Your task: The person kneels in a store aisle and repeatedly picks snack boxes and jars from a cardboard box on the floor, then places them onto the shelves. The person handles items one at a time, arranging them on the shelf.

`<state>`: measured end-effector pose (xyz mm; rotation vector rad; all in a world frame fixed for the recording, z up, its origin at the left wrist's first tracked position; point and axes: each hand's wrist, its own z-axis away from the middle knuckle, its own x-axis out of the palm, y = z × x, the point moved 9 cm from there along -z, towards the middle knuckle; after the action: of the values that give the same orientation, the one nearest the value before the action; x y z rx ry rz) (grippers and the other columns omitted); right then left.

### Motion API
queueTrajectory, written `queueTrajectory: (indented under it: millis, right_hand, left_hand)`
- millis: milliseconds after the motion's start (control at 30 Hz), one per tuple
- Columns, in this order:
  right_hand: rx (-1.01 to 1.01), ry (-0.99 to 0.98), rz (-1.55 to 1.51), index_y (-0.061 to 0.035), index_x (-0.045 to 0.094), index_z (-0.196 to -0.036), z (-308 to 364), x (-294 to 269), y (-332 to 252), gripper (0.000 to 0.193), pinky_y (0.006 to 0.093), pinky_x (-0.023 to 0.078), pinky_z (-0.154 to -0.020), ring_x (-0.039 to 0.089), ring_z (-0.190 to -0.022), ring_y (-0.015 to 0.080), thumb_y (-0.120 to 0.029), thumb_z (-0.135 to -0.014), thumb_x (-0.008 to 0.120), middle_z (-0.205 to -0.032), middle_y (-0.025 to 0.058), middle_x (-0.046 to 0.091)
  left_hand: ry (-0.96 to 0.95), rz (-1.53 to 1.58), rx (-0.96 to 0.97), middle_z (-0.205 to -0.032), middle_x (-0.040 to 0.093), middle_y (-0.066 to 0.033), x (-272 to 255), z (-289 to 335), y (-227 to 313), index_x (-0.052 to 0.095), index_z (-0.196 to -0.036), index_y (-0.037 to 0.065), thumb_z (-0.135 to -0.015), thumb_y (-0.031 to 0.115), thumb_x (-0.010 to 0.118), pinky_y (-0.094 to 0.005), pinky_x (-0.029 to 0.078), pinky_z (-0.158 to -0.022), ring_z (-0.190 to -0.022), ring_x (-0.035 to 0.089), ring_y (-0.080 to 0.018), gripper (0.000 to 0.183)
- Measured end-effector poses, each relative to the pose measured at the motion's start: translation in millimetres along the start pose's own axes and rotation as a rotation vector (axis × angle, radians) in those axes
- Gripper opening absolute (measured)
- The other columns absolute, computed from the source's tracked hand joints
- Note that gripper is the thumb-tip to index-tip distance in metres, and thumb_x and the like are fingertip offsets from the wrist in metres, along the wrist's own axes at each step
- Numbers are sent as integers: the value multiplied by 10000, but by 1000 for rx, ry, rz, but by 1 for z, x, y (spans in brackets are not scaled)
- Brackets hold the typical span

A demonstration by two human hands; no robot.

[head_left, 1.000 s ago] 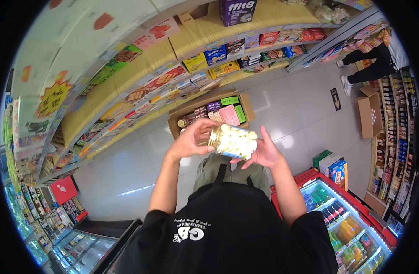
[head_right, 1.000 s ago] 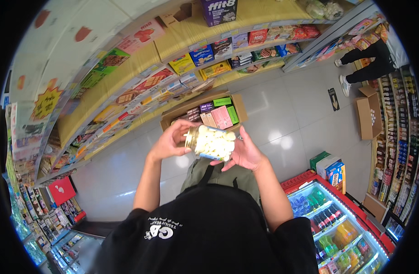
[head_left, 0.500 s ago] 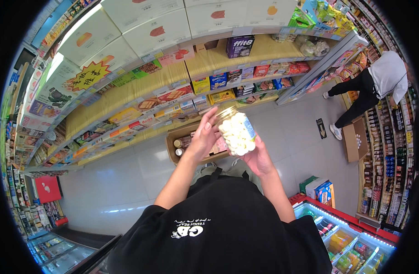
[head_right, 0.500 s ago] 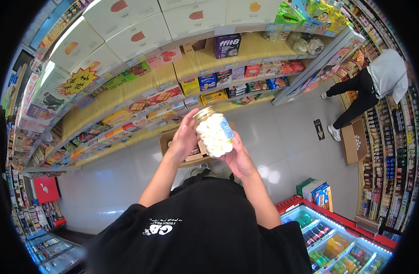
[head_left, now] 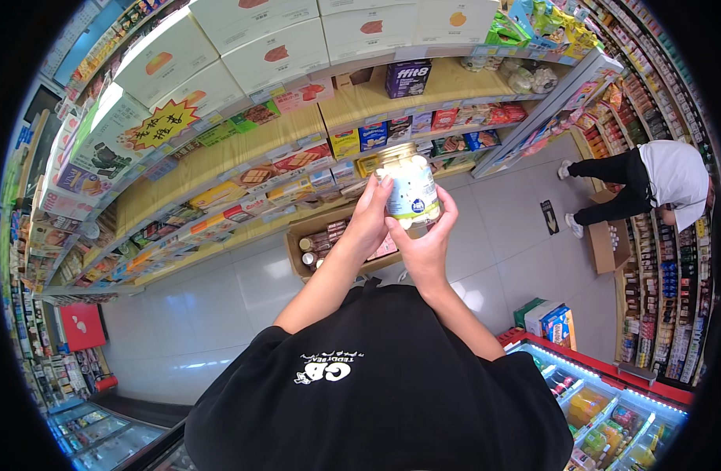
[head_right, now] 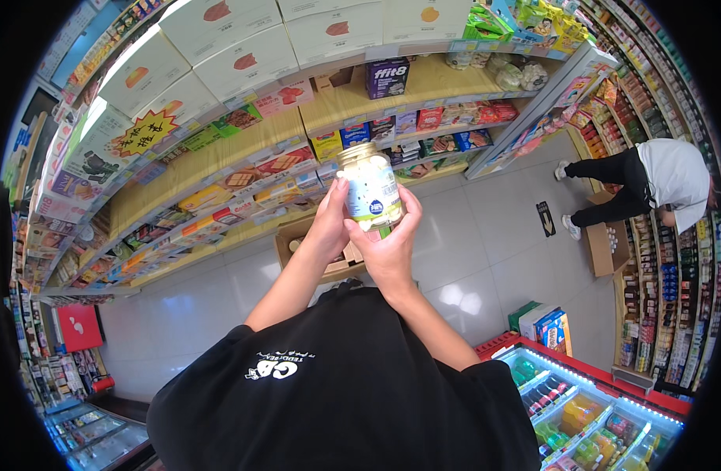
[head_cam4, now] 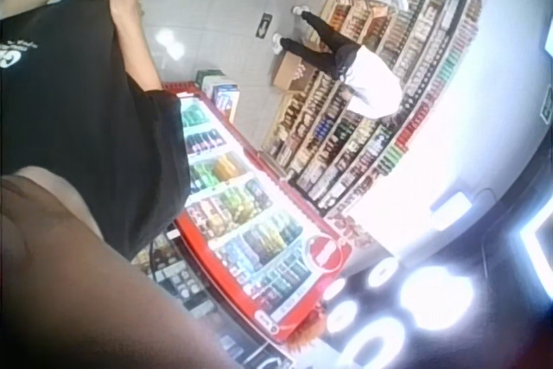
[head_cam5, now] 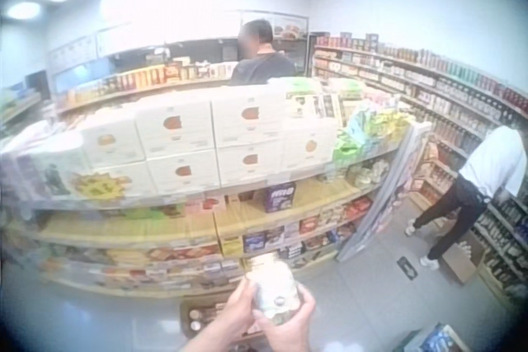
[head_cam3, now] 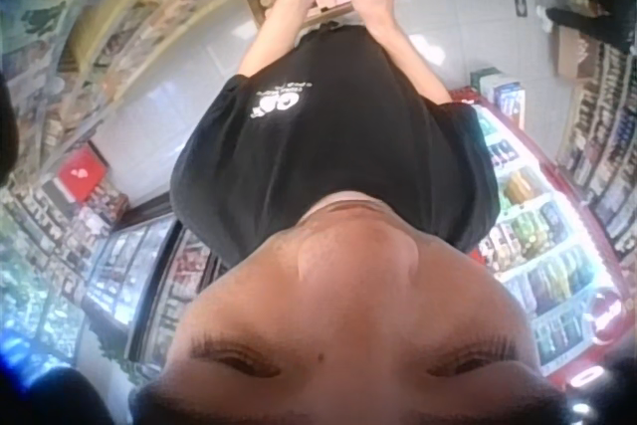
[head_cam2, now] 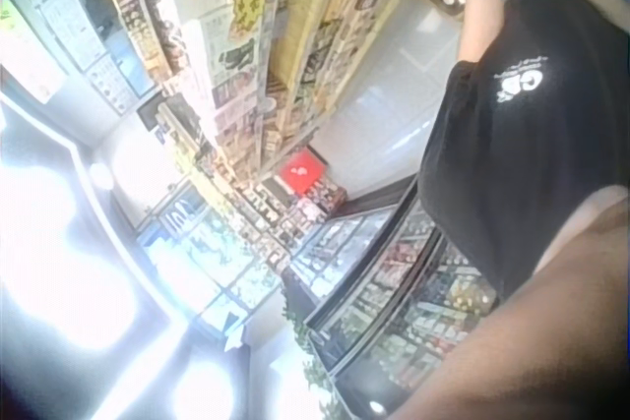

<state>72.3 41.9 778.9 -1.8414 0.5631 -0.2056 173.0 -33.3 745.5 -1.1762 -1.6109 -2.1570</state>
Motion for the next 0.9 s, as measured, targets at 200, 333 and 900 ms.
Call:
queueTrajectory:
  millis: [200,333,900]
  right_hand:
    - [-128,8,89,2,235,-1559,-5,-5,-8,1045,504,406,-1184,442,-1422,372,-276,-824,923,-1548,238,317]
    - [-45,1,-171,-7,200,-1575,-9,-13,-5,1003,504,398,-1212,420,-1454,358,-266,-878,873,-1562,233,312]
    - [65,-70,-248,-17,234,-1567,-84,-138,47,862,451,414,-1203,487,-1427,302,-93,-925,804,-1539,212,405]
  left_hand:
    - [-46,92,-56,-1389,644,-133,10,-13,-1,451,-1506,38,-1118,462,531,-436,574,-1068,-1247,675,-255,580]
    - [-99,96,-27,-1467,618,-175,20,-35,-5,458,-1539,10,-1101,610,412,-482,561,-1097,-1324,642,-321,744]
    - [-181,170,17,-1370,692,-150,112,-130,-97,535,-1480,32,-1112,597,400,-446,586,-1044,-1201,713,-287,687]
